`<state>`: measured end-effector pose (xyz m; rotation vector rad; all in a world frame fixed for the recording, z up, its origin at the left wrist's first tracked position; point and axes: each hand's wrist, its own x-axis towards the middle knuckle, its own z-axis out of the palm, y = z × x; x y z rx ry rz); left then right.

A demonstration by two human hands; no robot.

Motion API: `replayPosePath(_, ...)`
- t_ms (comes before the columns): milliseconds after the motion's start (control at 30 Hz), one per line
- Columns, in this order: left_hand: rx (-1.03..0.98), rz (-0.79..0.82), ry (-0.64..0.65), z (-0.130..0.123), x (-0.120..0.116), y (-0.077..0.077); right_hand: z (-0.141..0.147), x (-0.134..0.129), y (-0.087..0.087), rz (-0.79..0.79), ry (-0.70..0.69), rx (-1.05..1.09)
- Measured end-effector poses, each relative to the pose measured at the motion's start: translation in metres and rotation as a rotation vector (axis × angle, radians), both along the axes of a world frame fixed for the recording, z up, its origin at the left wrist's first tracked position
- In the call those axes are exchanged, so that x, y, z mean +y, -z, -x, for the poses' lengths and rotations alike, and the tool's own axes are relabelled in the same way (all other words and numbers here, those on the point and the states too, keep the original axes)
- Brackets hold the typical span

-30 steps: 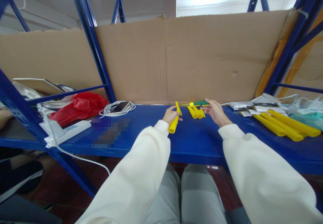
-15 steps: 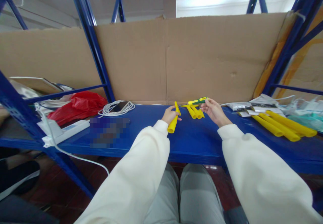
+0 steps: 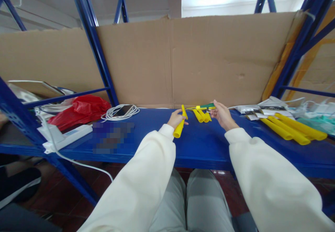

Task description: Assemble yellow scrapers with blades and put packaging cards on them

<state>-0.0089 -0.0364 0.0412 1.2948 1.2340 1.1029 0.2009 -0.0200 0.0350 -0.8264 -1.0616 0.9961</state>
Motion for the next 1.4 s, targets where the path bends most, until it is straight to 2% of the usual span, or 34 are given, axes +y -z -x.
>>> replayPosePath(300,0.000,-0.001,-0.012,0.0008,0.0000,-0.0008,-0.0001,-0.0034,-0.0052,0.022,-0.132,0.072)
replayPosePath(700,0.012,0.000,0.003,0.0005,0.0021,0.0003,-0.0009,0.0016,0.0013,-0.027,0.002,0.022)
replayPosePath(1000,0.006,0.003,-0.001,0.0001,-0.0005,-0.0018,-0.0007,0.0035,0.0028,-0.026,0.035,-0.014)
replayPosePath(1400,0.007,-0.002,-0.047,0.0012,0.0012,-0.0002,0.0029,-0.0026,-0.0012,-0.017,-0.133,0.028)
